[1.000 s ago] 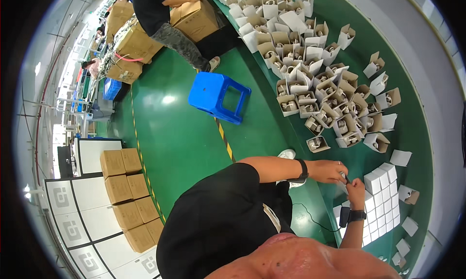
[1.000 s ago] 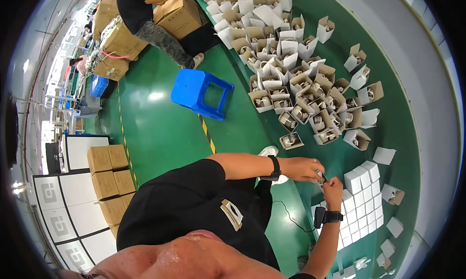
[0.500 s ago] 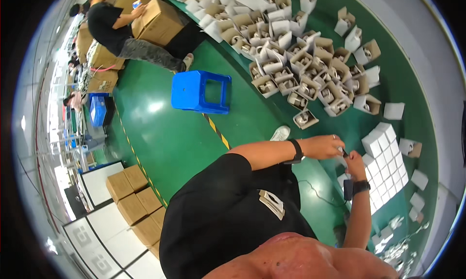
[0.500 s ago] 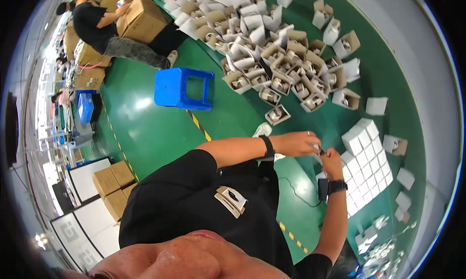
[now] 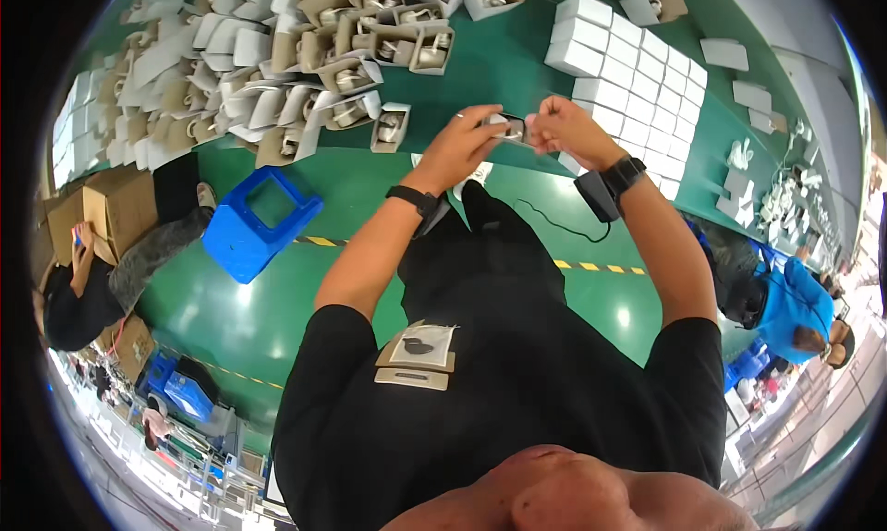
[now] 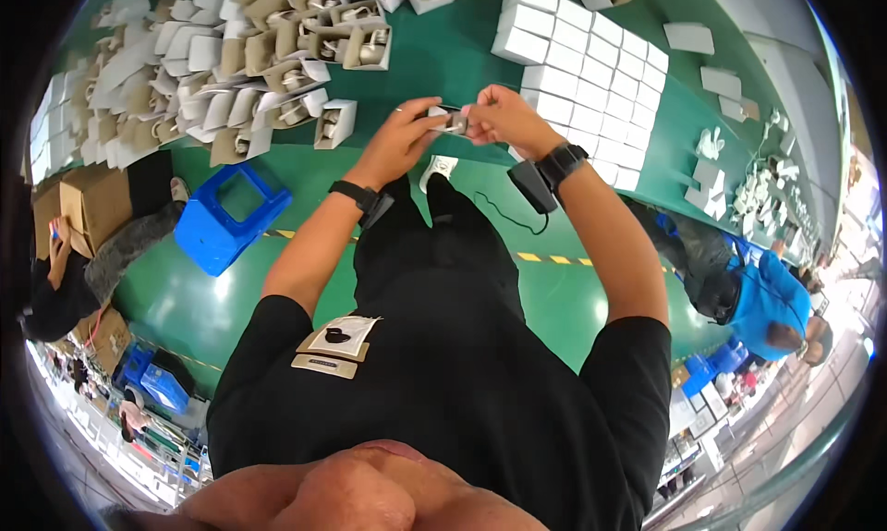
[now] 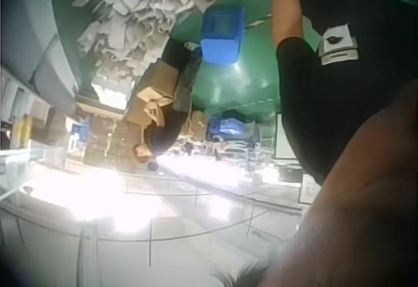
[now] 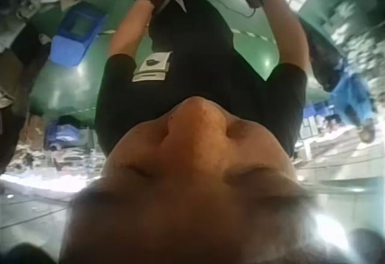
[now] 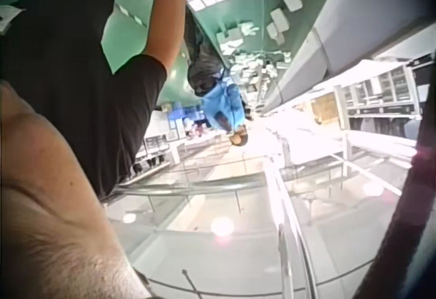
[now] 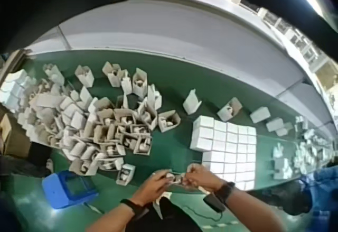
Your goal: Fold small white cardboard boxes at a manual assembly station.
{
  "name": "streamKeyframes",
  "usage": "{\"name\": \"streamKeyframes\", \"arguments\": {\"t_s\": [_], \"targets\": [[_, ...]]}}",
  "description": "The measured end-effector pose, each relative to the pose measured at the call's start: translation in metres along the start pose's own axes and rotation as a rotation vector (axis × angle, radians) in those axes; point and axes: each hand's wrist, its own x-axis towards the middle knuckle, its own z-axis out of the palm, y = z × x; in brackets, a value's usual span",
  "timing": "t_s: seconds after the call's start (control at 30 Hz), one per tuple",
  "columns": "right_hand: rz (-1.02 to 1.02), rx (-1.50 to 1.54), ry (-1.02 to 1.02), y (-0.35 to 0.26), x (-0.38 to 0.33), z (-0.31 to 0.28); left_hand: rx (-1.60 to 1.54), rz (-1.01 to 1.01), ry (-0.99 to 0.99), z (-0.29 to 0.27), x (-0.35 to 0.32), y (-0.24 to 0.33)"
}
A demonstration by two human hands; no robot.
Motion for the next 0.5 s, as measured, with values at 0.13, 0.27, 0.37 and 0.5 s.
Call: {"name": "streamKeyframes", "arguments": {"t_s": [0.13,0.27,0.37,0.5], "targets": [[-0.374,0.135,0.091,0.023,-0.02,0.012,-0.039,0.05,-0.004,-0.001,0.003,0.002],[-0.61,-0.011,0.204,0.05,-0.017,0.025,-0.115,-0.049,0.035,0.006,0.006,0.002],[-0.507,0.275,0.219,0.07,-0.005,0.029,-0.061,-0.013,0.035,0.006,0.004,0.001],[-0.561,-0.025,0.055,0.052,0.004,0.004,-0.033,-0.029,-0.027,-0.002,0.0,0.002]]}}
